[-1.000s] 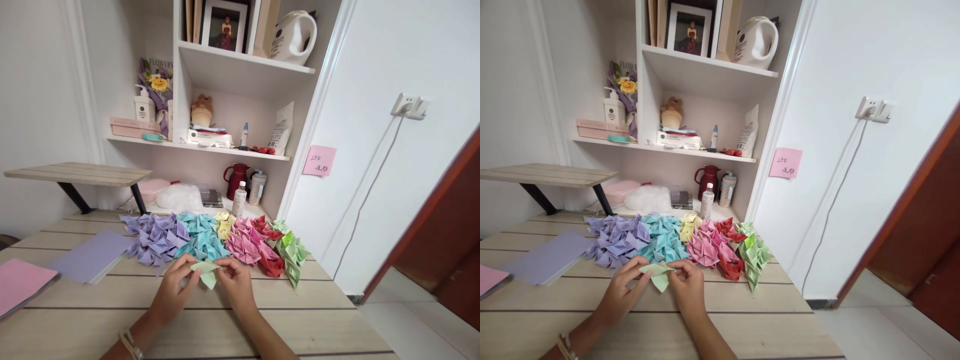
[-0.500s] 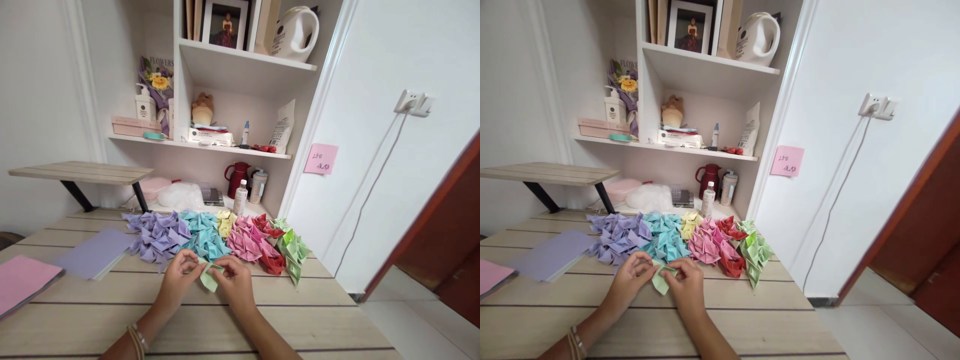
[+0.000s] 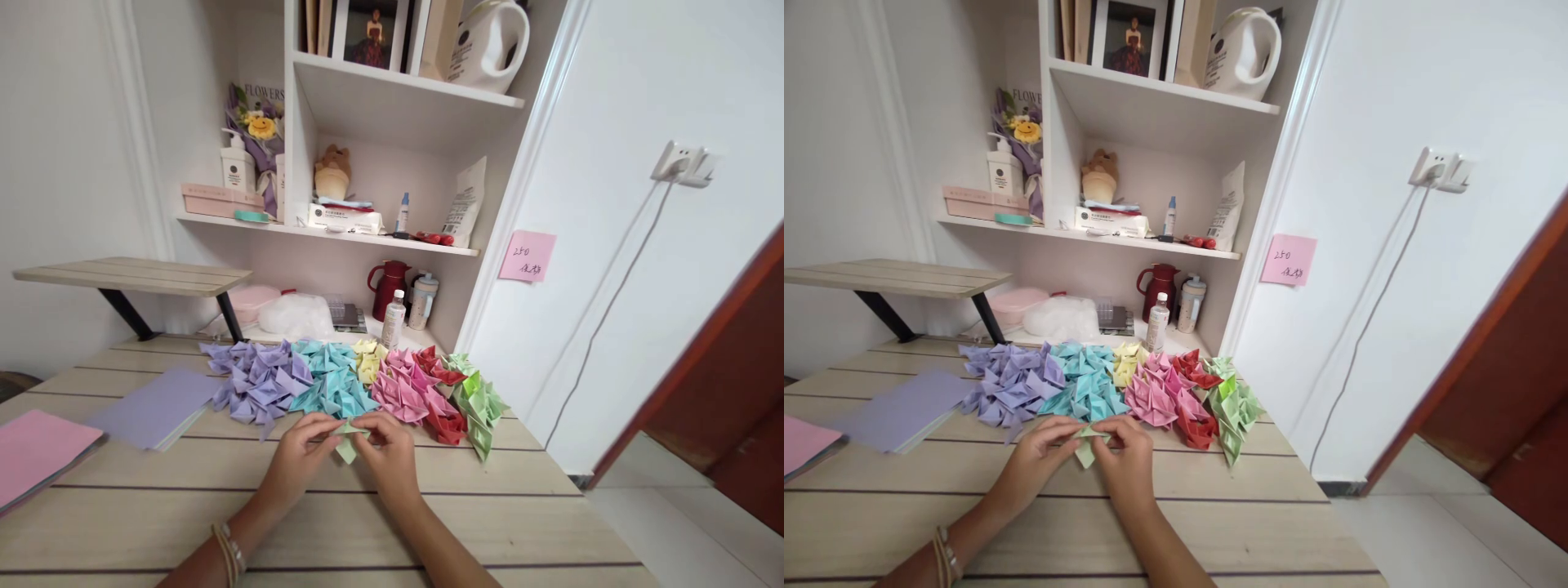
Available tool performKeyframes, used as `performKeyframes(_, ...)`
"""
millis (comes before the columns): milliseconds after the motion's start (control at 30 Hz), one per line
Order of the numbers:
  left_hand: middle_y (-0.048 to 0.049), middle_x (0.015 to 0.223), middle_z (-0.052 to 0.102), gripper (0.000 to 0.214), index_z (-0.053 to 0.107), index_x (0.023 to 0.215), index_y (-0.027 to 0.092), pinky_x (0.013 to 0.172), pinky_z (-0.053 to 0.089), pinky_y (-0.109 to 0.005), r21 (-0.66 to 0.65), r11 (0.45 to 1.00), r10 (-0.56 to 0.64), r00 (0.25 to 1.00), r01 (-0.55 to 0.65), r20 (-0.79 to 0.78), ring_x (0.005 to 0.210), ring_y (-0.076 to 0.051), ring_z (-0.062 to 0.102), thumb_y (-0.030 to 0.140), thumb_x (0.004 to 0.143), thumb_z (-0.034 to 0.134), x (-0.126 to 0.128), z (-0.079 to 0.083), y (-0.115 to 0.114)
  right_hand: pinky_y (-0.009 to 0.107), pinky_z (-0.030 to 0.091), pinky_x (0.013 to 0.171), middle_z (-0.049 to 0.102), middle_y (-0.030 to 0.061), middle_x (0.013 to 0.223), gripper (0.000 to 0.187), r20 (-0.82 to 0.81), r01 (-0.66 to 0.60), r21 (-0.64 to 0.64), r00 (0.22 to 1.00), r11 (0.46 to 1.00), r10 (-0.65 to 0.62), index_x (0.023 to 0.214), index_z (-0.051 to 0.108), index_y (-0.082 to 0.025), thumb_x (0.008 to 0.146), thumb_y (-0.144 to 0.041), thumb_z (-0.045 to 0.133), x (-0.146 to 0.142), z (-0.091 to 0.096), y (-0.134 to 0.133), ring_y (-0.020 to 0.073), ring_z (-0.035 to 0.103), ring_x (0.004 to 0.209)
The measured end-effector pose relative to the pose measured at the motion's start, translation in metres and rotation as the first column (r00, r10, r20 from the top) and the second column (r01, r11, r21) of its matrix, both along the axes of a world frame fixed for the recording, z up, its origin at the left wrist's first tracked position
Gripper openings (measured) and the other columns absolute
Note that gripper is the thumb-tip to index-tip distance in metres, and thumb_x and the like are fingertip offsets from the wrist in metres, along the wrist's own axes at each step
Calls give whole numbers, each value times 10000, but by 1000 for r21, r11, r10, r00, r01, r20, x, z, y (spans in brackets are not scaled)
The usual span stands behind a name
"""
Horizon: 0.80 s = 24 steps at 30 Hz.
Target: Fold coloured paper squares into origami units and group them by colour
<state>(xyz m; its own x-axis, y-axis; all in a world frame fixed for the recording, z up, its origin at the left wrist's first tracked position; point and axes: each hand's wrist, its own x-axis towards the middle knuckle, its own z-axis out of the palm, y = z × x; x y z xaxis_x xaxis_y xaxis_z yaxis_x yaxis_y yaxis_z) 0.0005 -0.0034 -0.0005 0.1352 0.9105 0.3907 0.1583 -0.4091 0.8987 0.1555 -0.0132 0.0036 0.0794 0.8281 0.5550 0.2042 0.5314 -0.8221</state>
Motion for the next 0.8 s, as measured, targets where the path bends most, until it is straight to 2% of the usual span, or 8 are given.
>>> performKeyframes(100, -62, 865, 631, 201, 709, 869, 250, 779, 466, -327, 87, 994, 70, 994, -63, -85, 854, -220, 569, 309, 734, 573, -4, 5, -1, 272, 477, 642, 653, 62, 843, 117, -36, -123, -40, 992, 992, 121, 794, 702, -215, 698, -226, 636, 0, 0, 1, 196, 596, 792)
performKeyframes(233, -57, 830, 619, 158, 718, 761, 233, 761, 460, -301, 122, 990, 78, 994, -69, -71, 821, -210, 571, 299, 731, 578, -7, 7, 2, 299, 465, 713, 656, 66, 835, 125, -132, -146, -80, 982, 986, 134, 744, 700, -195, 720, -296, 630, 1, -1, 5, 201, 591, 811)
performKeyframes(333, -54, 786, 622, 132, 703, 634, 194, 737, 467, -289, 43, 998, 42, 998, -44, 41, 799, -207, 583, 299, 678, 635, -6, 6, 4, 292, 463, 680, 654, 56, 752, 165, -224, -194, -141, 961, 971, 159, 719, 671, -165, 722, -324, 628, 2, -4, 8, 182, 589, 727)
performKeyframes(400, -56, 797, 636, 143, 686, 585, 170, 733, 470, -291, -56, 998, 42, 990, -34, 138, 801, -212, 592, 302, 636, 671, -3, 5, 4, 276, 463, 649, 645, 47, 724, 169, -281, -244, -170, 941, 955, 190, 725, 644, -156, 706, -324, 645, 1, -5, 9, 168, 584, 692)
performKeyframes(500, -58, 800, 659, 175, 672, 667, 148, 684, 487, -301, -251, 968, 56, 955, 20, 292, 748, -204, 617, 304, 595, 705, 1, 6, 1, 260, 470, 636, 632, 34, 725, 217, -383, -283, -147, 900, 948, 209, 780, 595, -167, 647, -301, 702, 0, -7, 11, 158, 589, 689)
performKeyframes(567, -46, 768, 667, 248, 654, 748, 150, 632, 495, -293, -335, 940, 72, 930, 58, 362, 687, -187, 627, 289, 559, 732, 3, 6, 0, 252, 477, 619, 633, 35, 762, 304, -434, -287, -132, 878, 949, 205, 849, 573, -177, 612, -284, 730, -1, -7, 12, 153, 596, 686)
performKeyframes(700, -17, 644, 659, 217, 633, 674, 141, 570, 484, -242, -358, 931, 72, 923, 74, 379, 610, -154, 619, 271, 538, 742, 2, 2, 1, 256, 486, 604, 645, 46, 794, 300, -419, -303, -185, 885, 935, 204, 817, 602, -163, 586, -288, 744, -1, -9, 12, 150, 611, 655)
performKeyframes(800, -45, 712, 691, 205, 659, 712, 136, 631, 493, -251, -342, 938, 80, 921, 60, 381, 686, -173, 635, 272, 571, 719, -1, 1, 3, 285, 499, 632, 666, 57, 810, 360, -382, -369, -231, 885, 900, 264, 792, 627, -154, 495, -273, 792, 0, -10, 11, 187, 631, 696)
